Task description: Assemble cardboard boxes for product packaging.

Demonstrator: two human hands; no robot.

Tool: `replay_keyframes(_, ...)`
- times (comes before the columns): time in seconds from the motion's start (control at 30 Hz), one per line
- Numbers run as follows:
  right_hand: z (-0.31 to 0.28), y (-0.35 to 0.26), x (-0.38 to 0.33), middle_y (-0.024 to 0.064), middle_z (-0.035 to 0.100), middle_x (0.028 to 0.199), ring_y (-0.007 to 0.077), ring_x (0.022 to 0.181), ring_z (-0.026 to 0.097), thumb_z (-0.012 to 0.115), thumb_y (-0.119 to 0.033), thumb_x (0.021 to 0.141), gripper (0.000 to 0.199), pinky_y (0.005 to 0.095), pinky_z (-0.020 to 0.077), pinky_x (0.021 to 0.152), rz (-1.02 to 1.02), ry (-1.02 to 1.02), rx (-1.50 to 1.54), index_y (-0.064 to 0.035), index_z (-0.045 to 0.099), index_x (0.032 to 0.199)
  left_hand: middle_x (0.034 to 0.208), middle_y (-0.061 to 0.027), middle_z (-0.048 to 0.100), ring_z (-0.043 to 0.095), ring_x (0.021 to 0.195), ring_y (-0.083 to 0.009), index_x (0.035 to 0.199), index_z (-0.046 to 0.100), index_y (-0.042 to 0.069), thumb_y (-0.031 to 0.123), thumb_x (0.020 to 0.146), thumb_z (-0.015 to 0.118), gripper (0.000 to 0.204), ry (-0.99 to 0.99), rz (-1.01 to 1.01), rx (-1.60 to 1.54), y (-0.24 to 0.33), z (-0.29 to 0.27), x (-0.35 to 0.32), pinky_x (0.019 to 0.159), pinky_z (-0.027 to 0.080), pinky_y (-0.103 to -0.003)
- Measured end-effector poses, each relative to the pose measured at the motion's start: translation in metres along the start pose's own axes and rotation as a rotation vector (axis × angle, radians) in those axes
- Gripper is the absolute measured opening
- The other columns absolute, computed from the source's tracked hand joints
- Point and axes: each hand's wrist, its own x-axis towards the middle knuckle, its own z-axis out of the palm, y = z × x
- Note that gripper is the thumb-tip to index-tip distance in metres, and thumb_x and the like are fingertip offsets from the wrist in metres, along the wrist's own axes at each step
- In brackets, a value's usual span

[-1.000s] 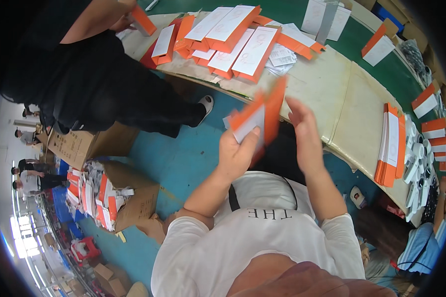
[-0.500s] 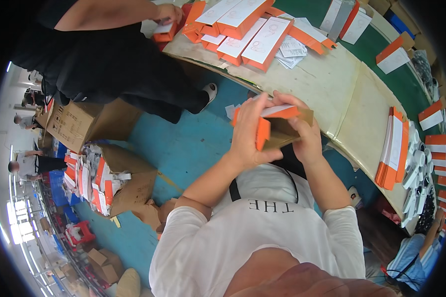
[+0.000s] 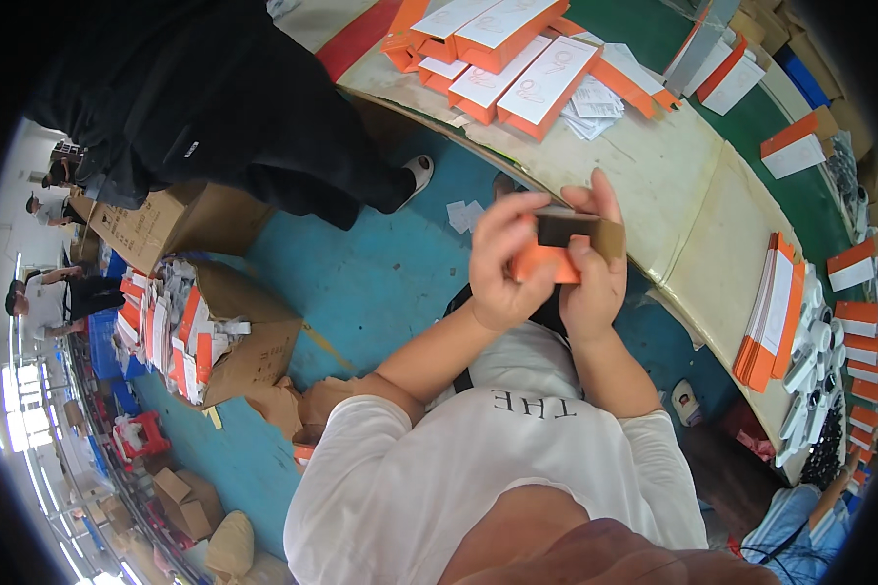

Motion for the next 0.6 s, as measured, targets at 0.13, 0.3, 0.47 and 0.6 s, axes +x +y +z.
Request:
replay_keyframes(0.13, -0.001, -0.002, 0.011, 0.0148, 0.028, 0.142, 0.0233, 0.13, 0.026, 0.034, -0.035, 0.092, 0.062, 0.0348, 0.0196, 0.106, -0.03, -0.172, 0.166, 0.0007, 0.017, 0.14, 0.112, -0.0247, 0.047, 0.054, 0.099, -0.0343, 0.105, 0.049, 0.003, 0.037, 0.084, 0.06, 0.041, -0.241, 0.017, 0.155, 0.002, -0.018, 0.011, 0.083, 0.046, -0.04)
replay_keyframes(0.3, -0.011, -0.002, 0.016, 0.0116, 0.037, 0.136, 0.0224, 0.126, 0.034, 0.039, -0.01, 0.088, 0.043, 0.0356, 0.0254, 0.104, 0.13, -0.16, 0.123, -0.002, 0.041, 0.13, 0.107, -0.0182, 0.048, 0.051, 0.091, -0.0284, 0.103, 0.05, 0.007, 0.034, 0.082, 0.062, 0.037, -0.144, -0.072, 0.219, 0.005, -0.013, 0.011, 0.075, 0.045, -0.036)
replay_keyframes(0.47, -0.031, 0.009, 0.028, 0.0128, 0.05, 0.119, 0.0209, 0.111, 0.048, 0.046, 0.005, 0.076, 0.023, 0.0321, 0.0369, 0.095, -0.022, -0.343, 0.09, -0.0045, 0.063, 0.088, 0.104, -0.0163, 0.048, 0.05, 0.09, -0.026, 0.097, 0.049, 0.006, 0.022, 0.08, 0.064, 0.028, -0.105, -0.058, 0.144, 0.002, -0.005, 0.014, 0.076, 0.044, -0.034)
replay_keyframes(0.6, -0.034, -0.003, 0.031, 0.0119, 0.049, 0.121, 0.0199, 0.114, 0.045, 0.047, 0.004, 0.076, 0.03, 0.0324, 0.0359, 0.096, 0.17, -0.366, 0.107, -0.0036, 0.06, 0.102, 0.106, -0.0165, 0.046, 0.048, 0.094, -0.0229, 0.097, 0.046, 0.005, 0.002, 0.077, 0.057, 0.023, -0.212, -0.223, 0.171, 0.011, -0.014, 0.021, 0.083, 0.04, -0.033)
